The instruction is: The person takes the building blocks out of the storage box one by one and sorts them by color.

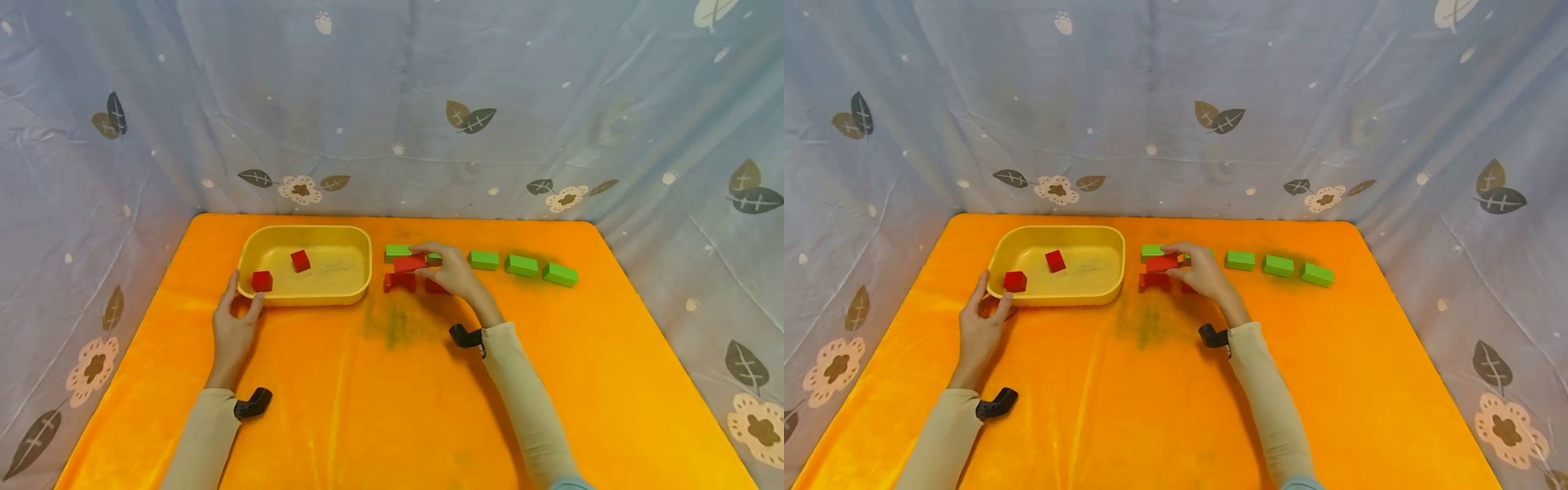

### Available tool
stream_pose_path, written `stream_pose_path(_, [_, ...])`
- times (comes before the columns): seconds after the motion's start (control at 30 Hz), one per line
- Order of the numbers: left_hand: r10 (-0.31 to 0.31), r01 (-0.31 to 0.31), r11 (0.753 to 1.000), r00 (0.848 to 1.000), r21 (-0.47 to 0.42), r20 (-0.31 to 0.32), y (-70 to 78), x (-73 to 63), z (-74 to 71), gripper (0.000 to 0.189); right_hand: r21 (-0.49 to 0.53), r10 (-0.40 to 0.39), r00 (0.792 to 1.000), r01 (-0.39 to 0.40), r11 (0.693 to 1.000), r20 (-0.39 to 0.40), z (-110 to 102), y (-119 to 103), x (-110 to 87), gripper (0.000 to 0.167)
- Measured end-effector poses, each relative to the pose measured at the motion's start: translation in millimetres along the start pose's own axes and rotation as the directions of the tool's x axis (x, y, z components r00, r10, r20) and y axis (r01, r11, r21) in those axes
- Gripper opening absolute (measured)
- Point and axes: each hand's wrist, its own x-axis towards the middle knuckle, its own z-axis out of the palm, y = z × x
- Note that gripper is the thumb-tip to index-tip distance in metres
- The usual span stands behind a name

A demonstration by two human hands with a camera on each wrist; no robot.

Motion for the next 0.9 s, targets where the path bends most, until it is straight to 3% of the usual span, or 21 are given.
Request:
stream_pose_path(0.13, [-0.006, 0.006, 1.0, 1.0, -0.003, -0.003, 0.2, -1.2, -0.8, 0.066, -0.014, 0.009, 1.0, -0.009, 1.0, -0.029, -10.7, 6.1, -9.5, 0.042])
stream_pose_path(0.37, [0.008, -0.008, 1.0, 1.0, -0.004, -0.003, -1.0, 0.7, -3.1, 0.067, 0.0, 0.102, 0.993, -0.103, 0.995, -0.058, -24.6, 21.0, -27.9, 0.043])
stream_pose_path(0.53, [0.03, -0.03, 0.999, 1.0, -0.025, -0.005, -1.9, -0.4, -4.2, 0.067, 0.007, 0.102, 0.991, -0.102, 0.995, -0.089, -32.5, 28.6, -40.9, 0.043])
stream_pose_path(0.9, [0.019, -0.018, 1.0, 1.0, -0.02, 0.007, -2.7, -0.2, -0.1, 0.067, -0.048, 0.101, 0.979, -0.111, 0.993, -0.176, -47.8, 47.5, -65.7, 0.043])
